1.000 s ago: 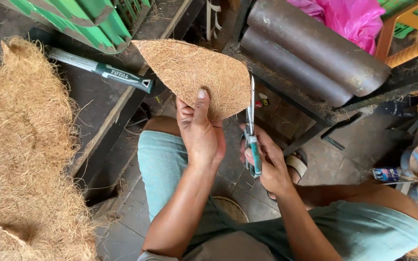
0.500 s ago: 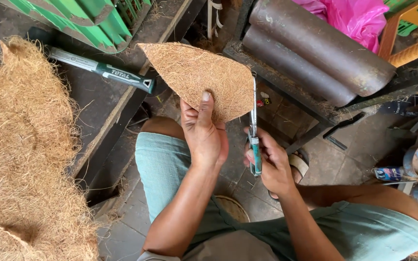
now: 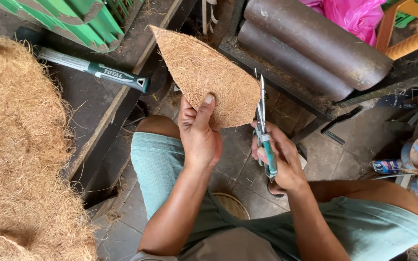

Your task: The person uses scissors to trim the edges of a leaf-shaped piece of compressed coconut fiber. They then use a roller machine to press the piece and continue trimming the edges with scissors.

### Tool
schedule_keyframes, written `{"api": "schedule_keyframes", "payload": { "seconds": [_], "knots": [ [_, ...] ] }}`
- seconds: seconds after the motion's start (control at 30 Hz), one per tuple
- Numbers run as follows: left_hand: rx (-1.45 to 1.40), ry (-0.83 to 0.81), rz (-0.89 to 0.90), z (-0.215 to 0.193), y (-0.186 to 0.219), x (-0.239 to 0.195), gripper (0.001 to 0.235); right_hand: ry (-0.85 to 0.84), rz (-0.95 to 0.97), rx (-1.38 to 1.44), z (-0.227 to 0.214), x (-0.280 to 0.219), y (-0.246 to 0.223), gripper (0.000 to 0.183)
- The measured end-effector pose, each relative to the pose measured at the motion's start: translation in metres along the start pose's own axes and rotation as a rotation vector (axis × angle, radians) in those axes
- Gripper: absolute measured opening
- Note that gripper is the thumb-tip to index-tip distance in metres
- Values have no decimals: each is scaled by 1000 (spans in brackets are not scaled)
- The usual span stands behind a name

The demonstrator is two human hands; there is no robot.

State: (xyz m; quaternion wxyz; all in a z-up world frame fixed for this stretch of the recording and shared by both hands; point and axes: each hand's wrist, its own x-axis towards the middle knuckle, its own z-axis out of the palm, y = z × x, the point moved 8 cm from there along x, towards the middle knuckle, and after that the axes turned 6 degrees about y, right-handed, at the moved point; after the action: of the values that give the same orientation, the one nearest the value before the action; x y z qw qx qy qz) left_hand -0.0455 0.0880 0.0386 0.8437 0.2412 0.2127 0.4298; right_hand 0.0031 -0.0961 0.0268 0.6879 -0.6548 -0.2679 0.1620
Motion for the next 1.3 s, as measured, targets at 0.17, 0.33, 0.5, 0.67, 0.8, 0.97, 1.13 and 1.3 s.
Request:
{"api": "schedule_keyframes", "payload": {
  "seconds": [0.17,0.33,0.5,0.67,0.8,0.97,1.13,1.3],
  "knots": [
    [35,-23,-3,-1,-4,-1,25,8,40,24,-6,-3,2,58],
    [68,-54,4,-3,-1,0,25,-1,36,22,-6,-8,3,55],
    [88,-79,1,-5,0,3,23,-35,30,0,-11,-12,1,51],
    [106,-107,-14,-11,2,8,22,-70,11,-27,-16,-14,-5,51],
    [110,-127,-8,-14,1,11,24,-94,-20,-60,-19,-17,-4,50],
    [112,-143,-1,-12,7,10,27,-126,-29,-80,-19,-19,-13,50],
    [122,-199,-16,-4,13,5,26,-114,-48,-99,-18,-24,-14,48],
    [109,-211,-20,-4,8,4,23,-104,-69,-106,-19,-26,-16,48]
  ]
}}
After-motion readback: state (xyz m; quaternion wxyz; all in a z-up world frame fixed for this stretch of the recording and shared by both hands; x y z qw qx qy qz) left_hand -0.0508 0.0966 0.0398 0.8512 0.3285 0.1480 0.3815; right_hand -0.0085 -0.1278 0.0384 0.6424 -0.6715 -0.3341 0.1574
